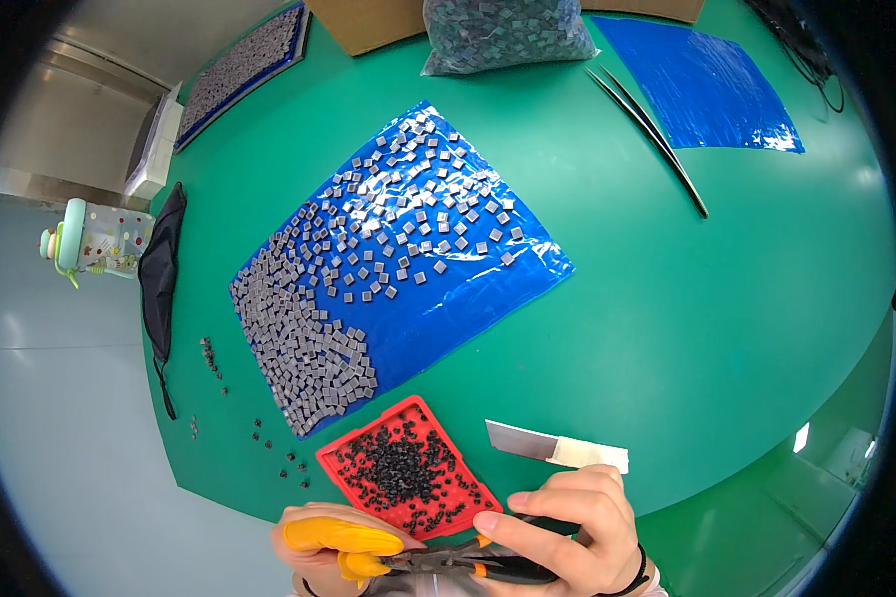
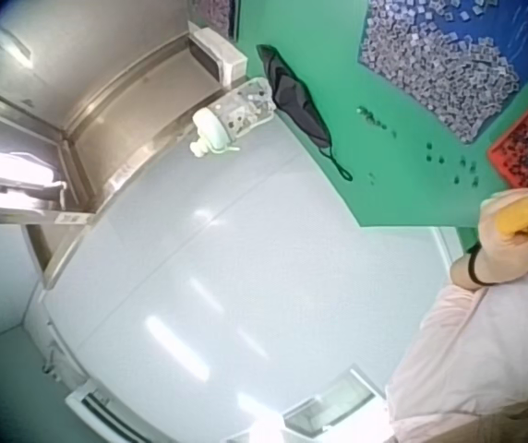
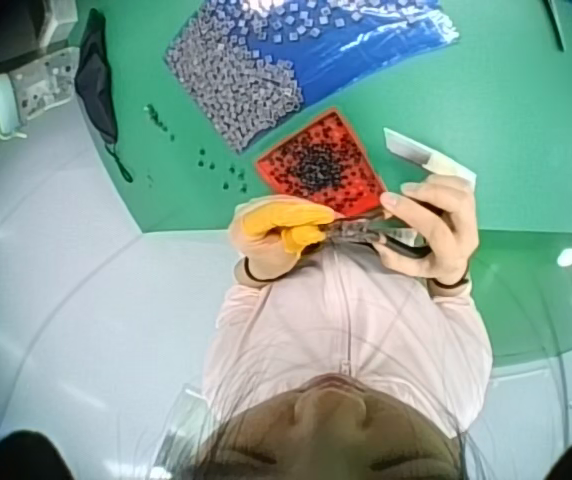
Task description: The person picks small black components from a red tray and places them onto a blue sheet on the table. They use pliers to manipulate the components, occasionally picking them up and placing them back down.
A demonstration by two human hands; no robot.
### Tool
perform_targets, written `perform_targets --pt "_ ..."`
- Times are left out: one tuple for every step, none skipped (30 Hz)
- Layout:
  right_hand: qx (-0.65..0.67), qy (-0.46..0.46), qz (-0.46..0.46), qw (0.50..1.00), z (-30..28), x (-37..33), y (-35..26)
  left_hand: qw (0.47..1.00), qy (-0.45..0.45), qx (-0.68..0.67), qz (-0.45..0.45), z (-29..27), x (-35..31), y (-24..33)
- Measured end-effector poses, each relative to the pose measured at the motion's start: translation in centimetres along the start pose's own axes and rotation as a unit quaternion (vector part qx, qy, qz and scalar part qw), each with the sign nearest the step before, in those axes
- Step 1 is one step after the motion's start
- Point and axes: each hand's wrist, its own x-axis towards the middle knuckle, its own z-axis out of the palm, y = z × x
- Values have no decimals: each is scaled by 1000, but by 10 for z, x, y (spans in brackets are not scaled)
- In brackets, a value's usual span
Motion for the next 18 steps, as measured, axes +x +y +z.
perform_targets --pt "-2 2 1 1000 0 0 0 1000 13 -16 1 2 -4 -6" --pt "-3 5 3 1000 0 0 0 999 26 -31 1 4 -7 -10" --pt "-5 7 5 1000 0 0 -1 999 19 -29 -11 3 -7 -9" --pt "-6 8 5 1000 1 0 -1 999 12 -28 -24 1 -8 -8" --pt "-8 10 4 1000 1 0 -1 999 5 -26 -36 1 -8 -8" --pt "-10 11 3 1000 1 0 0 997 6 -53 -54 1 -9 -9" --pt "-13 10 4 1000 1 0 -1 994 7 -80 -71 2 -10 -10" --pt "-15 9 4 1000 1 0 -1 990 9 -105 -89 3 -11 -11" --pt "-18 9 4 1000 0 1 -1 989 7 -117 -93 3 -12 -12" --pt "-16 10 5 1000 0 1 -1 987 5 -128 -98 3 -12 -13" --pt "-14 11 5 1000 0 1 -1 985 4 -140 -103 3 -10 -12" --pt "-12 11 6 1000 0 1 -1 981 15 -151 -122 4 -7 -6" --pt "-8 14 8 1000 0 2 -1 976 25 -162 -141 6 -4 4" --pt "-5 15 9 1000 1 2 -1 971 37 -174 -159 8 -1 11" --pt "-1 17 10 1000 1 2 -1 967 52 -201 -150 12 -4 10" --pt "1 16 9 1000 1 2 -2 961 68 -228 -140 16 -9 8" --pt "2 15 9 1000 1 2 -1 962 69 -238 -115 17 -10 2" --pt "3 14 9 1000 1 2 -1 962 70 -248 -90 18 -11 -3"
